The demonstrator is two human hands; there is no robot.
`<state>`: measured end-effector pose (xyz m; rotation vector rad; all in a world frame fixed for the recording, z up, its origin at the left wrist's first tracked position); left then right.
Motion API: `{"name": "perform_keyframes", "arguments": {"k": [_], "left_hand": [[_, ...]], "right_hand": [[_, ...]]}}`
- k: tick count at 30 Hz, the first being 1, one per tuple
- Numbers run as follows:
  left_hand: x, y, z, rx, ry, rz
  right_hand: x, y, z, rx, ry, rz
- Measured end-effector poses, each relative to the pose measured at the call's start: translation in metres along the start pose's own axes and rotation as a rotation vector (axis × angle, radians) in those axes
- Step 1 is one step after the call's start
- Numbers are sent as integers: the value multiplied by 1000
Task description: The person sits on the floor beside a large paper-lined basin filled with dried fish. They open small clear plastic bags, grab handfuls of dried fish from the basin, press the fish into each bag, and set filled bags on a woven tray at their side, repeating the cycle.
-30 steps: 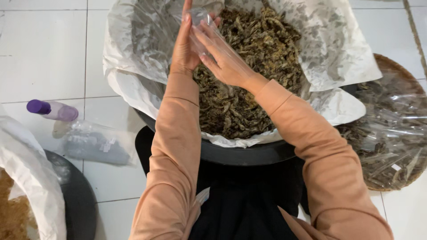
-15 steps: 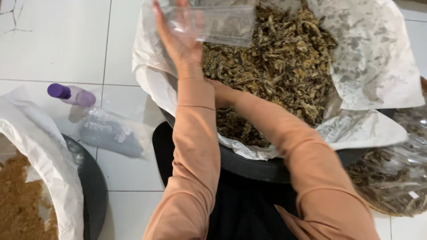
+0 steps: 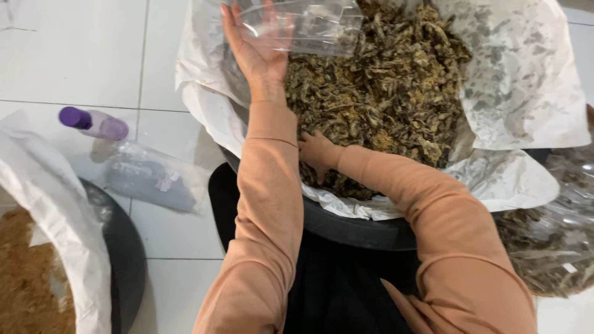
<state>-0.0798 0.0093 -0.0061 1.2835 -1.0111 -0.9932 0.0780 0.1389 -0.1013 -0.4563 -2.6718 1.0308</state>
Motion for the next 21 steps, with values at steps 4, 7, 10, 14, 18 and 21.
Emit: {"name": "perform_keyframes", "arguments": {"k": [4,7,10,14,18,21], "left_hand": [[-9,-11,0,107,-96,-85],[-24,-18,-4,273,-208,-192],[-33,-18,-6,329,-256,-261],[-38,-17,-10,353,-254,-235],[-49,-19,-10,397,-268,-237],[-58,-27,-14,521,-260,-193]], "right_hand": [[-12,10,1,-122,59,-66],[-13,22,4,-120,68,-69],[-15,35,-3,14,13,-47],[-2,36,-51,325,-23,93],[76,2,-141,587,206,742],[135,-31,-234,857,407,1055]]}}
Point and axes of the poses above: each hand's wrist, its own z-axis towards the middle knuckle, its own y-axis out of the palm, x = y × z, the point moved 5 cm from there along z, towards the middle knuckle, and after that the axes turned 8 degrees about -z, right-handed, at the moved point
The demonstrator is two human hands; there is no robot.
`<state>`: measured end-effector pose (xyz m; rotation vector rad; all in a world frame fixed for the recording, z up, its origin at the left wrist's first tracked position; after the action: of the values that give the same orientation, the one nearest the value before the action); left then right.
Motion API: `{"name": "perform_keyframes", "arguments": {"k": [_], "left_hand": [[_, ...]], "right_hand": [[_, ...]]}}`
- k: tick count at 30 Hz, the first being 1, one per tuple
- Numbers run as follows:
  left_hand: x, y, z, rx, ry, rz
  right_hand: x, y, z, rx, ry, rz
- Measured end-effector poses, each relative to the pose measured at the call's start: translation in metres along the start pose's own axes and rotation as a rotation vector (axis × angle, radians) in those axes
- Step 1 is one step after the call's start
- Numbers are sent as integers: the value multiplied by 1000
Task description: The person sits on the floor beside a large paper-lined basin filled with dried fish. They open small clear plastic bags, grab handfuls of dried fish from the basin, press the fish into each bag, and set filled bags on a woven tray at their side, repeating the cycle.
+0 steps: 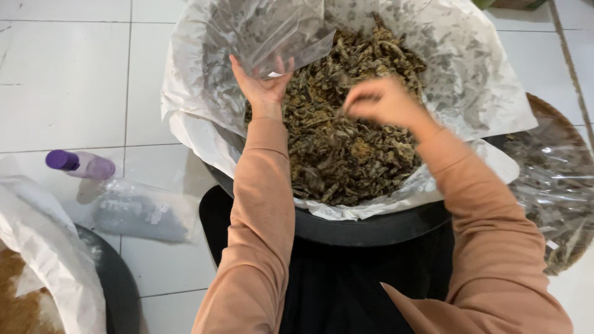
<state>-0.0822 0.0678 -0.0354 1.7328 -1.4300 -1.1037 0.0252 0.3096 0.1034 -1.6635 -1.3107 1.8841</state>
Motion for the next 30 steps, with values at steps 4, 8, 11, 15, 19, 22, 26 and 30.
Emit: {"name": "perform_keyframes", "arguments": {"k": [4,8,11,15,19,22,26,30], "left_hand": [[-14,0,-3,-30,-80,-29],[-24,-2,-10,38,-102,12],[-26,-2,-14,66,-105,-13],[-21,-3,-11,95,-98,-54],[-22,1,-8,61,-117,-28],[-32,9,-12,-76,-186,39],[-37,11,-18,-74,-243,19],[-34,5,-14,-6,-185,-80]], "right_hand": [[-37,-98,1,169,-327,748],[-50,-111,35,-23,-259,917],[-53,-102,59,-101,-182,846],[-58,-108,65,-174,-221,804],[-50,-114,66,-201,-202,730],[-33,-111,82,-92,-16,849],[-27,-102,99,-48,64,878],[-34,-86,103,12,13,590]]}}
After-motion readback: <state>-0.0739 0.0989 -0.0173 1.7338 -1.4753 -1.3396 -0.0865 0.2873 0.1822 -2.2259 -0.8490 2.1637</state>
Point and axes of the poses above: each hand's wrist, its own z-axis towards the middle knuckle, its own y-axis out of the palm, x = y × z, the point moved 5 cm from there along z, towards the middle knuckle, and after that the axes turned 8 degrees about -z, right-handed, at the moved point
